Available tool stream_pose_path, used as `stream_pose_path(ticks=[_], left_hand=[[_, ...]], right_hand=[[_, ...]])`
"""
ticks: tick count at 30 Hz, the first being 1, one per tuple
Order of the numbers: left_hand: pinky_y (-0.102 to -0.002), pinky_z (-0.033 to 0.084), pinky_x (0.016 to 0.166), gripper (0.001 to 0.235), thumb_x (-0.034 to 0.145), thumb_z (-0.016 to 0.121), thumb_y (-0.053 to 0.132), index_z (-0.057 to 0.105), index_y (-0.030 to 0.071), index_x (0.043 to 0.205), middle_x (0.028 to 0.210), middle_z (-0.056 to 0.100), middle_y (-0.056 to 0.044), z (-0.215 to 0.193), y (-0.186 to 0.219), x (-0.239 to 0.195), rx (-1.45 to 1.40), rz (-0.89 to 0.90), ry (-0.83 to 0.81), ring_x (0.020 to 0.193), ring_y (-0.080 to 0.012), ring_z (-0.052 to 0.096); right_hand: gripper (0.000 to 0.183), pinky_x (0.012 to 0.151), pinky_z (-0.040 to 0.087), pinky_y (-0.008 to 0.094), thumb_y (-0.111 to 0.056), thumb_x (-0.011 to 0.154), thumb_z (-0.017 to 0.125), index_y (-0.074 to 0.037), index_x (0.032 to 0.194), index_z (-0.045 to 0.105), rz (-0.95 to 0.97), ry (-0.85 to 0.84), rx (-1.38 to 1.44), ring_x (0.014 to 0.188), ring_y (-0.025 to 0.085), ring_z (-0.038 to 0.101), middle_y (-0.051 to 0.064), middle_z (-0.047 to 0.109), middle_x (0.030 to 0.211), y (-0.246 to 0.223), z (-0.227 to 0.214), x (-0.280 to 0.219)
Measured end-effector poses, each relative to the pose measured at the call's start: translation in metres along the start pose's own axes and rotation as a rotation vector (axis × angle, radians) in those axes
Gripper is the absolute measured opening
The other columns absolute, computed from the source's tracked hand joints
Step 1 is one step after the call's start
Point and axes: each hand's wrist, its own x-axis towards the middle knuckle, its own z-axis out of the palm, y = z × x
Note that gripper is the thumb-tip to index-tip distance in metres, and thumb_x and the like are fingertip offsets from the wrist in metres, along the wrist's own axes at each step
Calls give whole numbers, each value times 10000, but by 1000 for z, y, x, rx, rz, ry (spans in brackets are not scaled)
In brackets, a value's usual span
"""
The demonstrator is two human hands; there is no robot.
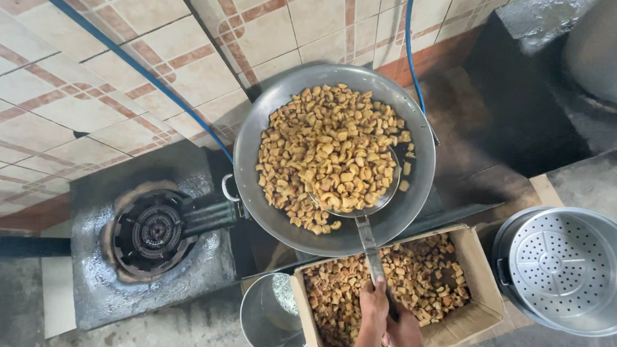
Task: The person uses a large wire skimmer to scoop fried food nuggets out of a wok of hot oil, transferring them into a cardboard box and a metal steamer basket.
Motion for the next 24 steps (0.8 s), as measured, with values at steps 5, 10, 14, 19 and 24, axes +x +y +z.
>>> stream_pose_path(ticks=[5,10,14,19,24], left_hand=[[-317,485,666,298,1033,607,318,606,22,1000,783,627,-30,-17,-23,-34,28,-38,-16,709,-144,560],[-323,483,641,209,1027,587,276,622,70,1016,777,616,-26,-20,-37,-45,-152,-40,-115,695,-146,571],[-322,503,615,250,1025,562,312,598,66,999,754,636,-45,-30,-58,-60,-135,-84,-104,653,-166,610],[-328,497,590,300,1004,628,381,586,84,1023,738,612,-40,-28,-60,-57,-135,-160,-55,632,-162,599],[-320,500,544,355,985,703,421,625,84,1067,741,605,-12,-25,-45,-36,-80,-201,-92,619,-150,603]], right_hand=[[471,452,531,401,-443,817,703,-79,1116,680,112,23,-95,417,232,679,126,697,521,25,-7,-24],[670,697,581,480,-489,750,800,-125,1289,640,-304,153,-379,828,385,734,190,762,847,33,-16,-31],[548,699,627,538,-451,846,722,-65,1226,644,223,-43,-229,743,457,808,296,764,793,53,-14,-51],[467,500,538,430,-382,822,724,-99,1188,660,162,-70,-76,511,281,680,174,681,633,54,-7,-49],[477,550,553,408,-369,809,765,-81,1169,641,79,-61,-130,569,275,723,161,702,671,53,-10,-51]])
